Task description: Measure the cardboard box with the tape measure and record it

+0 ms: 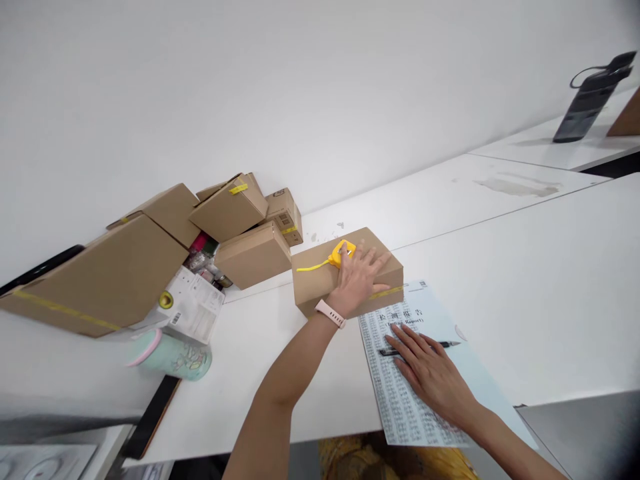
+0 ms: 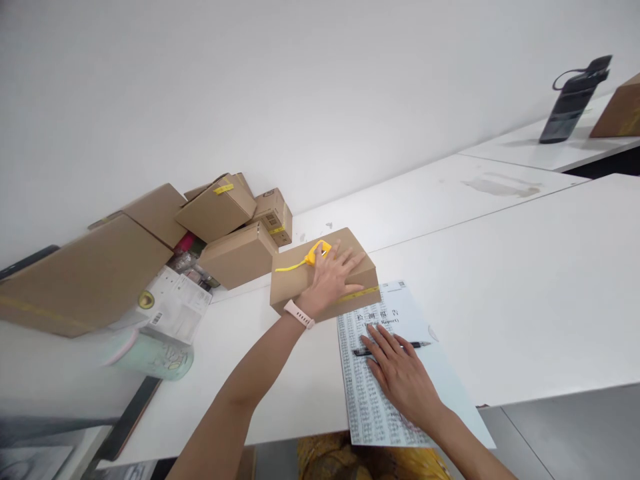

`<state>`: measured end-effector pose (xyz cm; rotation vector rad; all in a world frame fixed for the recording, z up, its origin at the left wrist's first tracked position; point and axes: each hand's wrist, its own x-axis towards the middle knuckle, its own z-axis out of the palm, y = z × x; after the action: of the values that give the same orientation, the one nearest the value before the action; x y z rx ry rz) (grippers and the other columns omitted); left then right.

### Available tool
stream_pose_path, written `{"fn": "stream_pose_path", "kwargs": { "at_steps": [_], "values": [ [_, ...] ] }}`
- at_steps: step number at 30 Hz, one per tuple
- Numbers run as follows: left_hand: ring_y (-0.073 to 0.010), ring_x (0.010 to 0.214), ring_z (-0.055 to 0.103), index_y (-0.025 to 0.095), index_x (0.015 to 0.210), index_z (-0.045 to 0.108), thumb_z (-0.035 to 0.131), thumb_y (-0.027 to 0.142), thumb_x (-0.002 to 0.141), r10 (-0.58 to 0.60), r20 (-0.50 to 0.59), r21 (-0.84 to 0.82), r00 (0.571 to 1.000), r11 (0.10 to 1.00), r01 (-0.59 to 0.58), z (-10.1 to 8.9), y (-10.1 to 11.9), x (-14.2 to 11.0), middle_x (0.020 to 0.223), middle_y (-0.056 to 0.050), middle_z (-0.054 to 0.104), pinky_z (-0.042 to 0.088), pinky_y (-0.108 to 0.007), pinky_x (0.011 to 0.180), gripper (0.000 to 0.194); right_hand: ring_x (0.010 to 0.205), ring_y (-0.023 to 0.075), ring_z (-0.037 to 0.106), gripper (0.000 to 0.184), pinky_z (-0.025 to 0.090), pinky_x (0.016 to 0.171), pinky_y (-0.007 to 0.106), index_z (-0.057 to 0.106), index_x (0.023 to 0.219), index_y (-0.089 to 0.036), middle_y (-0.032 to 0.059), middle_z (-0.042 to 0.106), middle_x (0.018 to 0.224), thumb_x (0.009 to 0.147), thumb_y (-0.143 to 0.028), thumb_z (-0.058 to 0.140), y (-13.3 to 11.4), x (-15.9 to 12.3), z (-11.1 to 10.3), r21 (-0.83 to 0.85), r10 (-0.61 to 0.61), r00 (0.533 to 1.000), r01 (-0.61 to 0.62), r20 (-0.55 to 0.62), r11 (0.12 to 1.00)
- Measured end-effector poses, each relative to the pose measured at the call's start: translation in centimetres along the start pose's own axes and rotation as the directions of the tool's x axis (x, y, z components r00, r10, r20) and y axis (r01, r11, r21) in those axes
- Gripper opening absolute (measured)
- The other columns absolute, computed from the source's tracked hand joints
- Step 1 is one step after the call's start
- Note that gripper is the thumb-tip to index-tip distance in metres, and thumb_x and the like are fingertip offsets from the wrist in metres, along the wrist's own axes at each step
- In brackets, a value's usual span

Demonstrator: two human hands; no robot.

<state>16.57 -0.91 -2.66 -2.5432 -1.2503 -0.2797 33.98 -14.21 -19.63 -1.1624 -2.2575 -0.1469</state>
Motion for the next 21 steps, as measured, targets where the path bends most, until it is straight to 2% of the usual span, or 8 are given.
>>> {"fn": "stream_pose_path", "kwargs": {
  "at_steps": [6,11,16,21],
  "values": [
    [-0.0382,0.145,0.035,0.026,0.147,0.05,0.066,0.055,0.089,0.004,0.03,0.031,1.0,0.999,-0.005,1.0,-0.5,2.2,0.149,-0.012,0.055,0.007,-0.067,0.12,0.066,0.141,0.028,0.048,0.051,0.044,0.105,0.046,0.047,0.151,-0.027,0.0064,0.046,0.157,0.101,-0.033,0.048,-2.1,-1.6,-1.1,0.005,-0.004,1.0,0.004,0.005,1.0],
    [-0.0374,0.145,0.036,0.027,0.147,0.051,0.067,0.054,0.089,0.033,0.047,0.031,0.998,0.999,-0.035,1.3,0.0,3.6,0.149,-0.012,0.054,0.004,-0.067,0.119,0.066,0.141,0.0258,0.047,0.049,0.045,0.103,0.043,0.051,0.148,-0.023,0.0049,0.045,0.157,0.099,-0.029,0.05,-3.9,-2.5,-2.0,-0.014,-0.097,0.995,0.098,0.038,0.995],
    [-0.0371,0.144,0.037,0.026,0.149,0.048,0.067,0.054,0.09,0.096,0.062,0.042,0.993,0.994,-0.099,1.3,0.4,4.7,0.15,-0.012,0.054,0.004,-0.067,0.119,0.068,0.143,0.0232,0.045,0.047,0.044,0.106,0.041,0.055,0.144,-0.027,-0.0006,0.044,0.159,0.098,-0.025,0.051,-5.3,-3.1,-2.8,0.069,-0.242,0.962,0.235,0.126,0.97],
    [-0.0347,0.145,0.036,0.027,0.15,0.047,0.062,0.052,0.093,0.074,0.052,0.029,0.996,0.997,-0.075,1.8,1.1,4.4,0.151,-0.011,0.052,0.001,-0.065,0.12,0.064,0.141,0.0226,0.047,0.043,0.045,0.104,0.04,0.057,0.142,-0.028,-0.0016,0.045,0.158,0.1,-0.027,0.05,-5.8,-3.1,-2.3,0.066,-0.208,0.972,0.201,0.113,0.977]
  ]
}}
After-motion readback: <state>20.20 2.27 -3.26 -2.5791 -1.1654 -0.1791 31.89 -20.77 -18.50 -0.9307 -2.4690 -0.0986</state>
